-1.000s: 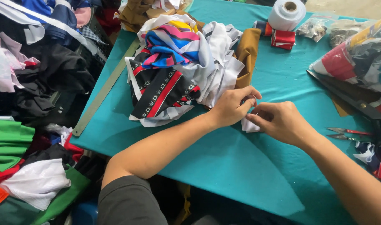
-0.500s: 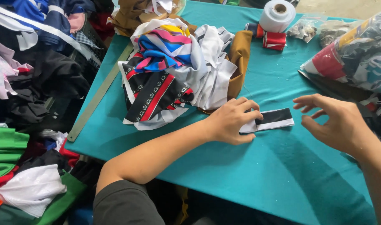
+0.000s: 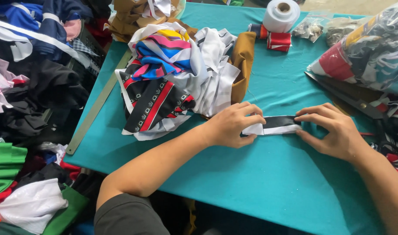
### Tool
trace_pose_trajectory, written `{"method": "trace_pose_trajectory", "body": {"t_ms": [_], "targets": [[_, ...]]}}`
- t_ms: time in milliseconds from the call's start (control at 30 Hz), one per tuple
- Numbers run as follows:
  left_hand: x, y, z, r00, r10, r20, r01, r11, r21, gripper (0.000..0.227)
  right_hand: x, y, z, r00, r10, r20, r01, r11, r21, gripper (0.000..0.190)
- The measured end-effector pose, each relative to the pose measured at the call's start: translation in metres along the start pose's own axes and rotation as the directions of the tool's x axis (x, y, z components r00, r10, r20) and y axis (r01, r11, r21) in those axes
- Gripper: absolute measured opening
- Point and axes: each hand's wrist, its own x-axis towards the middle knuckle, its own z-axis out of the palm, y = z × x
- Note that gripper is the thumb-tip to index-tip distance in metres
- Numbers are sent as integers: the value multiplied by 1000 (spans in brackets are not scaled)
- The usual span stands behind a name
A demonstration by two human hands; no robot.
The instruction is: Folding and aligning small black and white fabric strips on a work table in a sewing factory.
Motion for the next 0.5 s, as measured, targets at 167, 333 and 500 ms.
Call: {"method": "trace_pose_trajectory", "body": {"t_ms": [167, 333, 500], "targets": [[-1, -2, -1, 1000, -1, 0, 1, 999, -33, 27, -1, -1, -2, 999, 35, 2, -35, 999, 33, 32], [0, -2, -6, 1000, -3, 1, 3, 998, -69, 22, -4, 4, -1, 999, -28, 19, 28, 999, 24, 41], [-2, -6, -7, 1000, 6, 28, -2, 991, -133, 21, -9, 8, -1, 999, 40, 15, -40, 999, 30, 20]]}}
